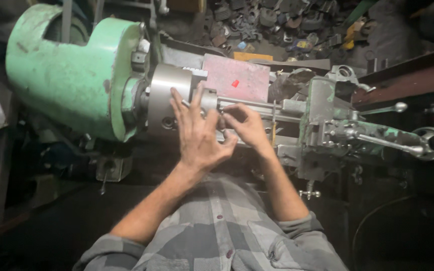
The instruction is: The person handles an engine cylinder head on a cluttered workbench, fitting a small component into it. They carry a small metal part to a lathe, chuck it, and machine it while the lathe spins, operating the carriage and tool post. They then return to the workbench and wipe the cylinder head and parts with a cloth.
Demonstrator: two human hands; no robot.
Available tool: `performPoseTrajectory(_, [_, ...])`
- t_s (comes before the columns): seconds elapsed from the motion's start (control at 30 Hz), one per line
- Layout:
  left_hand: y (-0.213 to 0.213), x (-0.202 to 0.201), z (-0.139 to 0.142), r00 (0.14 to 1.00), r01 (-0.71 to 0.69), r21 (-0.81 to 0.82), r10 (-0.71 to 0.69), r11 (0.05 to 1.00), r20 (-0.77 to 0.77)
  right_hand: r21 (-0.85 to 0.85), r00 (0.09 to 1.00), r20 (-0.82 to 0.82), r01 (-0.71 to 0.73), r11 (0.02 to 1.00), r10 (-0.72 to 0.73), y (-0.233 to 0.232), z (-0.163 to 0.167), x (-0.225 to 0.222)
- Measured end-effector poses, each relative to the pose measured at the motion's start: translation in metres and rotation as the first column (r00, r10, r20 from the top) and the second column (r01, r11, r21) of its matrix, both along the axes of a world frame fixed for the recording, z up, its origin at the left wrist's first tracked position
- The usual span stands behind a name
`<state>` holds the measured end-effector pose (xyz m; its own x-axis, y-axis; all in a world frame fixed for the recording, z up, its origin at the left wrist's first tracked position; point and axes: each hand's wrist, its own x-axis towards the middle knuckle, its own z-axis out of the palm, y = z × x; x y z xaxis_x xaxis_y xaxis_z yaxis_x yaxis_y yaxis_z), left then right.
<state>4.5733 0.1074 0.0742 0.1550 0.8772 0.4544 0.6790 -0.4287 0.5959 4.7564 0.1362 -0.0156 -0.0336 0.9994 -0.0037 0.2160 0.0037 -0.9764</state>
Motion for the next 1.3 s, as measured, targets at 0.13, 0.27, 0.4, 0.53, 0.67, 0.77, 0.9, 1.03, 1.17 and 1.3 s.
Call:
performPoseTrajectory(0.13, [-0.002,-0.028,0.001,0.988,0.151,0.059,-0.152,0.987,0.029,0.051,0.993,-0.120,-0.015,0.999,0.021,0.003,0.039,-0.010])
performPoseTrajectory(0.27, [-0.007,-0.052,-0.013,0.951,0.238,0.006,-0.234,0.971,0.202,-0.053,0.813,-0.355,-0.510,0.859,0.461,0.019,0.073,-0.028])
performPoseTrajectory(0.4, [-0.008,-0.063,-0.026,0.914,0.277,0.022,-0.271,0.961,0.301,0.082,0.773,-0.037,-0.629,0.773,0.633,0.020,0.089,-0.048])
performPoseTrajectory(0.53, [-0.002,-0.067,-0.017,0.865,0.200,0.111,-0.228,0.974,0.448,0.052,0.829,-0.006,-0.558,0.828,0.559,-0.004,0.091,-0.056])
performPoseTrajectory(0.67, [0.026,-0.060,0.002,0.824,0.249,0.151,-0.291,0.957,0.486,0.180,0.869,0.098,-0.496,0.850,0.486,-0.017,0.083,-0.060])
performPoseTrajectory(0.77, [0.044,-0.049,0.013,0.792,0.368,0.176,-0.407,0.913,0.454,0.051,0.841,0.138,-0.534,0.844,0.523,-0.021,0.074,-0.064])
performPoseTrajectory(0.9, [0.051,-0.042,0.017,0.801,0.413,0.275,-0.490,0.868,0.343,0.082,0.907,-0.021,-0.419,0.904,0.422,-0.021,0.060,-0.073])
performPoseTrajectory(1.03, [0.056,-0.044,0.014,0.764,0.464,0.263,-0.533,0.846,0.365,0.056,0.933,0.003,-0.360,0.931,0.361,-0.022,0.050,-0.075])
performPoseTrajectory(1.17, [0.065,-0.046,0.009,0.740,0.558,0.222,-0.601,0.799,0.302,0.037,0.935,0.133,-0.337,0.941,0.330,-0.025,0.041,-0.078])
performPoseTrajectory(1.3, [0.066,-0.048,0.006,0.747,0.588,0.185,-0.617,0.787,0.248,0.157,0.970,-0.017,-0.237,0.959,0.243,-0.034,0.030,-0.084])
